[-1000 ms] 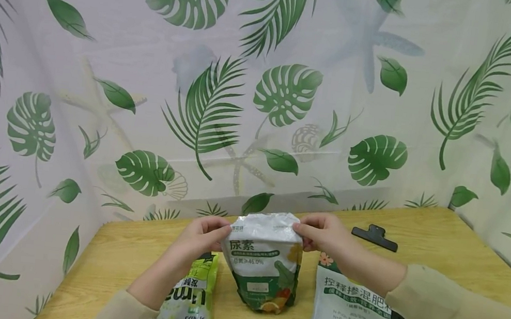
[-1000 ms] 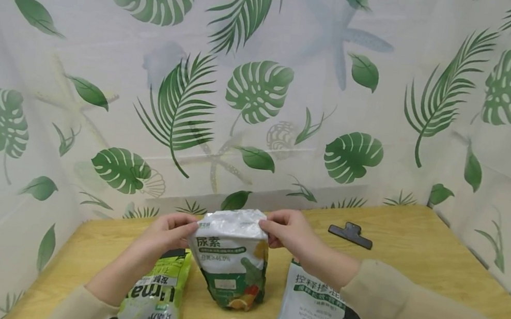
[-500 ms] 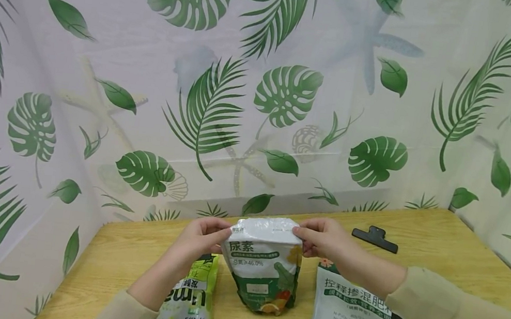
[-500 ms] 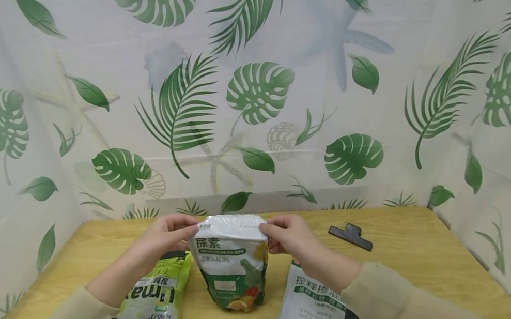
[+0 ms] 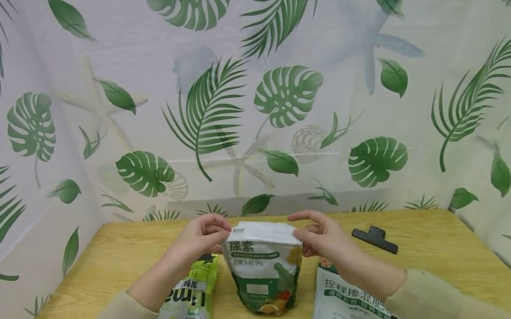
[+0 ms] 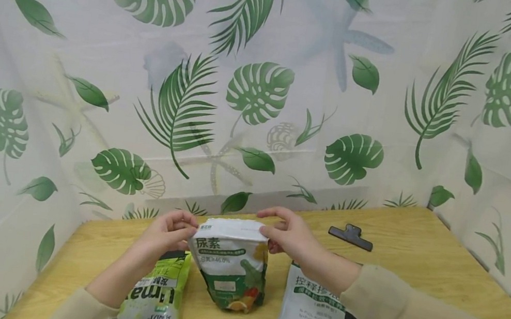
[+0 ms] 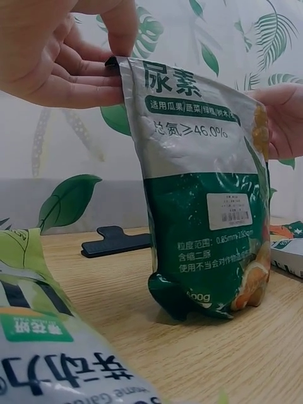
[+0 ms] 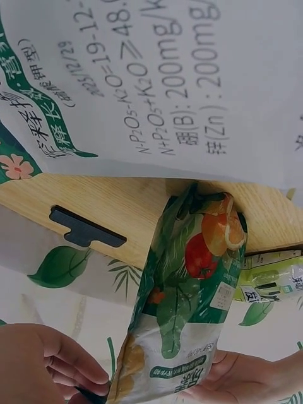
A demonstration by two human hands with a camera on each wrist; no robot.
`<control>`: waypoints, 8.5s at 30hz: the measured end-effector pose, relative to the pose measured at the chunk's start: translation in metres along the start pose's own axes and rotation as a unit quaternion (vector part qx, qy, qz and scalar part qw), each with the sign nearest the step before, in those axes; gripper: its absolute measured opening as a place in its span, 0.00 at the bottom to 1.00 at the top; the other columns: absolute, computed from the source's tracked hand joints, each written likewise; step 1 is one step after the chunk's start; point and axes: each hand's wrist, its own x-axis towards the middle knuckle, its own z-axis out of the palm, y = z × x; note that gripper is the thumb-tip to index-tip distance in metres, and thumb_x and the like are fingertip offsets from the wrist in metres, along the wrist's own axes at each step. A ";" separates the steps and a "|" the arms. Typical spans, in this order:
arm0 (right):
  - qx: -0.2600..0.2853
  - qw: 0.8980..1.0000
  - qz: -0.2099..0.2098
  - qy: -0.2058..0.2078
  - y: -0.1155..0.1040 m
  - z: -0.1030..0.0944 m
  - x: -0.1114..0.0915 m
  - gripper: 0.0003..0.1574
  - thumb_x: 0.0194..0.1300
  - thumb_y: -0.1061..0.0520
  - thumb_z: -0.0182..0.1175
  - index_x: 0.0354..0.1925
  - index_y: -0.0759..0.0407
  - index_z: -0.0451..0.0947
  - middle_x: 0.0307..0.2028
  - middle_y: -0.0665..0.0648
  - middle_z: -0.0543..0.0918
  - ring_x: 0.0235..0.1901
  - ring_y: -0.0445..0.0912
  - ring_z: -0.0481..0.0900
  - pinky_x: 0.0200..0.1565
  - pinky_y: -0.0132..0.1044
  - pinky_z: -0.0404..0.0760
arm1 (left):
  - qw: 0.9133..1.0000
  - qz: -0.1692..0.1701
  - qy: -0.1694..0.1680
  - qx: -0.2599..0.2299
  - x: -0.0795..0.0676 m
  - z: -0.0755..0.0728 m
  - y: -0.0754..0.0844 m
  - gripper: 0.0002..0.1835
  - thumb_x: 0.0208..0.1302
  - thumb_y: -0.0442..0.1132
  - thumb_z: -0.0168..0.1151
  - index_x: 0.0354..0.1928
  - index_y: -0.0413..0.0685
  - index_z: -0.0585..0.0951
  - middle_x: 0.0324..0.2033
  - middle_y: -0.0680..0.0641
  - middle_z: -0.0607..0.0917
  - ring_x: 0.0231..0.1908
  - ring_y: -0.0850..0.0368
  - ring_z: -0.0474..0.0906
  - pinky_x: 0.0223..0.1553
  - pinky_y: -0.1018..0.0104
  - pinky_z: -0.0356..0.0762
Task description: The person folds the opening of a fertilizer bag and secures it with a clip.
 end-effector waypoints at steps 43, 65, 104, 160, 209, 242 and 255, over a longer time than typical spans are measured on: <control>-0.053 0.998 -0.010 -0.021 0.010 -0.004 -0.004 0.21 0.70 0.49 0.52 0.49 0.61 0.81 0.45 0.55 0.79 0.39 0.47 0.76 0.41 0.38 0.80 | 0.999 0.008 -0.053 0.005 -0.004 -0.006 -0.013 0.14 0.58 0.38 0.67 0.45 0.37 0.81 0.36 0.47 0.84 0.37 0.55 0.81 0.44 0.59 0.81; -0.079 0.996 -0.024 -0.044 0.023 -0.003 -0.008 0.25 0.60 0.45 0.64 0.47 0.62 0.78 0.37 0.56 0.79 0.38 0.48 0.77 0.42 0.39 0.77 | 0.999 0.008 -0.039 0.017 -0.005 0.000 -0.015 0.12 0.60 0.38 0.65 0.42 0.39 0.80 0.36 0.47 0.84 0.38 0.55 0.80 0.43 0.59 0.81; -0.007 0.998 -0.002 -0.061 0.024 -0.008 -0.004 0.27 0.67 0.46 0.56 0.51 0.68 0.75 0.40 0.57 0.78 0.40 0.47 0.78 0.49 0.42 0.80 | 0.998 -0.008 -0.009 -0.062 -0.003 0.020 -0.041 0.14 0.58 0.38 0.67 0.44 0.41 0.79 0.37 0.50 0.81 0.40 0.57 0.77 0.45 0.62 0.77; 0.013 0.999 0.025 0.016 0.053 -0.020 0.066 0.23 0.68 0.53 0.56 0.51 0.72 0.75 0.36 0.54 0.82 0.37 0.49 0.81 0.42 0.37 0.82 | 0.997 -0.024 -0.041 -0.056 -0.008 0.017 -0.037 0.15 0.59 0.40 0.66 0.46 0.42 0.80 0.38 0.50 0.81 0.40 0.57 0.76 0.51 0.54 0.75; -0.108 0.989 0.098 0.017 0.065 0.000 0.100 0.24 0.66 0.52 0.57 0.54 0.68 0.75 0.50 0.65 0.80 0.45 0.53 0.81 0.52 0.48 0.78 | 0.997 -0.025 -0.048 -0.061 -0.008 0.014 -0.040 0.14 0.59 0.40 0.66 0.46 0.43 0.80 0.38 0.50 0.82 0.41 0.58 0.76 0.51 0.54 0.75; -0.165 0.983 0.081 0.019 0.071 0.015 0.119 0.18 0.59 0.56 0.63 0.45 0.66 0.78 0.43 0.61 0.79 0.40 0.50 0.77 0.44 0.43 0.78 | 0.996 -0.024 -0.055 -0.065 -0.007 0.013 -0.038 0.14 0.60 0.40 0.65 0.46 0.43 0.80 0.38 0.51 0.81 0.40 0.58 0.76 0.48 0.60 0.75; -0.204 0.977 0.064 0.016 0.071 0.022 0.119 0.19 0.53 0.61 0.67 0.43 0.68 0.79 0.40 0.62 0.81 0.38 0.51 0.78 0.41 0.41 0.79 | 0.997 -0.023 -0.053 -0.059 -0.007 0.013 -0.040 0.14 0.60 0.40 0.65 0.46 0.42 0.80 0.38 0.50 0.81 0.41 0.57 0.76 0.48 0.59 0.75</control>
